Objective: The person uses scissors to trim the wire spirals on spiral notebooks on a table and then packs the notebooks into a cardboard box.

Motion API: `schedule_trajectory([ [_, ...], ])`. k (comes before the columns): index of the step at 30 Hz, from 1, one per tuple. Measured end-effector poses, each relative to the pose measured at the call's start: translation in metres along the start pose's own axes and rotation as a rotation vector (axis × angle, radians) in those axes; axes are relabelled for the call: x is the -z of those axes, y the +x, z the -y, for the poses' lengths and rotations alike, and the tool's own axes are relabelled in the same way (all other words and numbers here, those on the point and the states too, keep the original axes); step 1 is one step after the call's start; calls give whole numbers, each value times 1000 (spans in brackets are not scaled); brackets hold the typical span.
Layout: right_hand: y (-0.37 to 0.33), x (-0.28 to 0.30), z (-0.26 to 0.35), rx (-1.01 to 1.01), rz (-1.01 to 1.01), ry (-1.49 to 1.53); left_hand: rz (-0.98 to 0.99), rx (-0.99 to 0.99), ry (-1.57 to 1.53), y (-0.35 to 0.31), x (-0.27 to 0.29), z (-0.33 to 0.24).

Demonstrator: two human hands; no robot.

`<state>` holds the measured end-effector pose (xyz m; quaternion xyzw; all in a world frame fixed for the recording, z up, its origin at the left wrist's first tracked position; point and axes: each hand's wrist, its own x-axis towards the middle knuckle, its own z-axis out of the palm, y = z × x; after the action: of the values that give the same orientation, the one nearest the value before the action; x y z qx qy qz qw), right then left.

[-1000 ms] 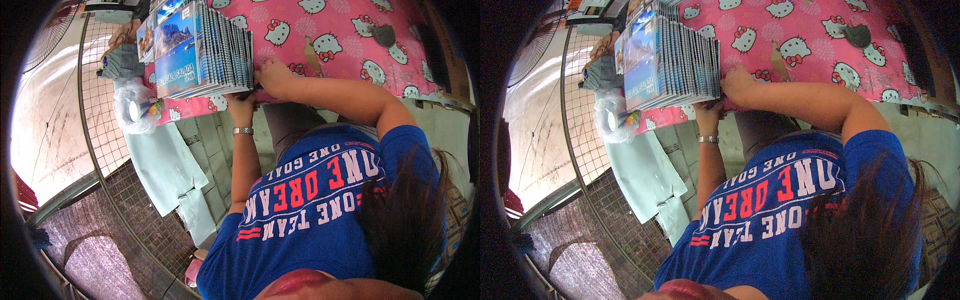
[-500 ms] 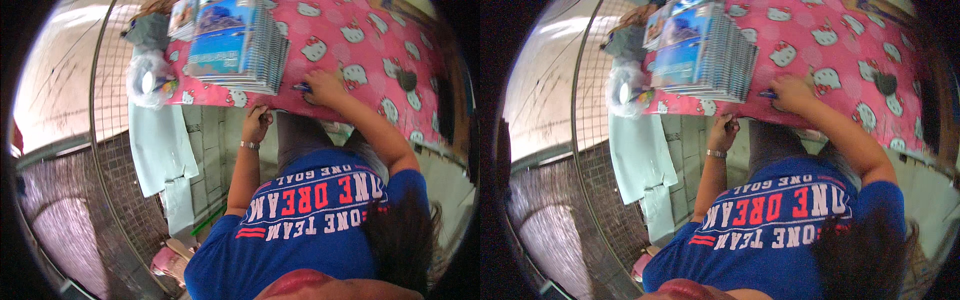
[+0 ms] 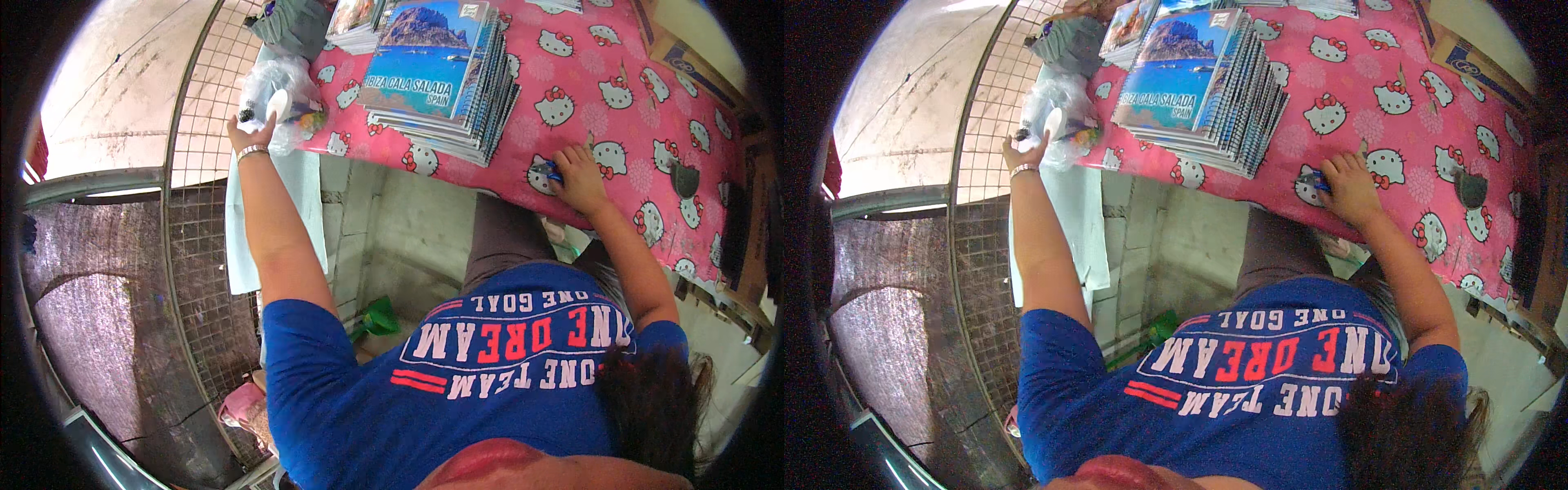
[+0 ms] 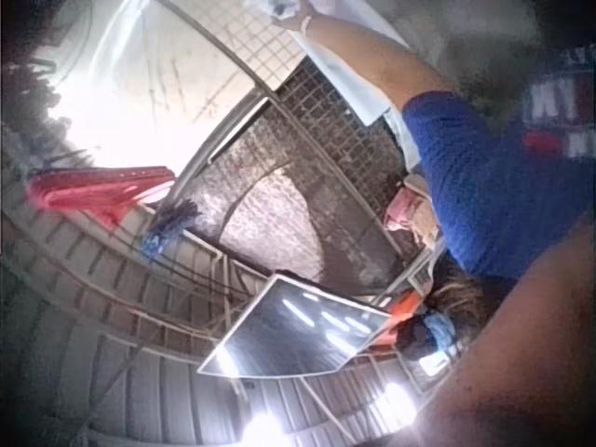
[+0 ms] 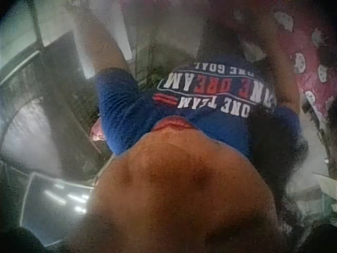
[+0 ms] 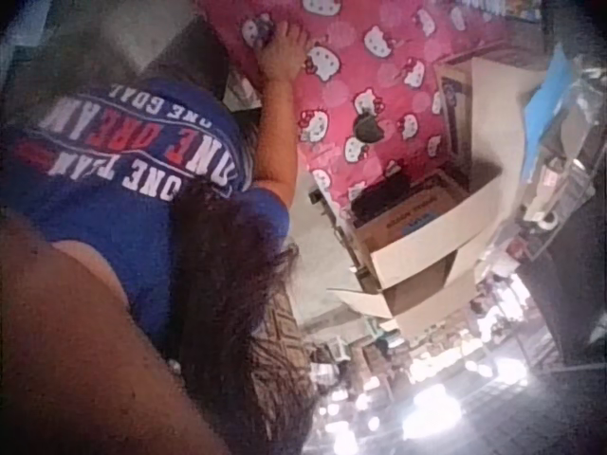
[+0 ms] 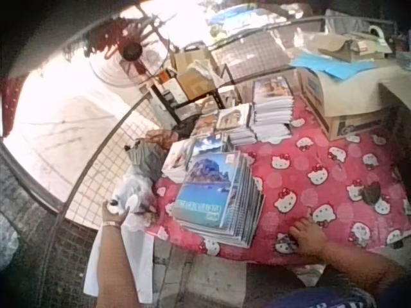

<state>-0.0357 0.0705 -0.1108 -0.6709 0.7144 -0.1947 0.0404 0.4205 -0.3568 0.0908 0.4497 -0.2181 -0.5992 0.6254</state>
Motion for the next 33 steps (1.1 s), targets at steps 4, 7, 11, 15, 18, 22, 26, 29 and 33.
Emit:
schedule_trajectory([
  [4, -6, -1, -5, -41, -45, 42, -191, -100, 468, -8, -31, 36],
  [7, 5, 1, 11, -238, -3, 236, 60, -341, 643, -57, -52, 75],
  [11, 33, -15, 65, -611, 143, 1126, 453, -358, 773, -158, -104, 112],
  [15, 41, -32, 104, -758, 300, 1651, 562, -206, 704, -169, -117, 135],
  [18, 38, -26, 113, -782, 203, 1839, 518, 45, 454, -135, -67, 170],
  [22, 33, -39, 115, -621, 146, 2076, 497, 393, 246, -130, 0, 254],
  [26, 35, -33, 123, -614, 224, 2008, 489, 354, 314, -131, 12, 278],
  [29, 39, -36, 117, -577, 122, 1843, 463, 464, 293, -130, 10, 274],
  [33, 29, -14, 96, -372, -88, 1196, 477, 134, 290, -134, -2, 242],
])
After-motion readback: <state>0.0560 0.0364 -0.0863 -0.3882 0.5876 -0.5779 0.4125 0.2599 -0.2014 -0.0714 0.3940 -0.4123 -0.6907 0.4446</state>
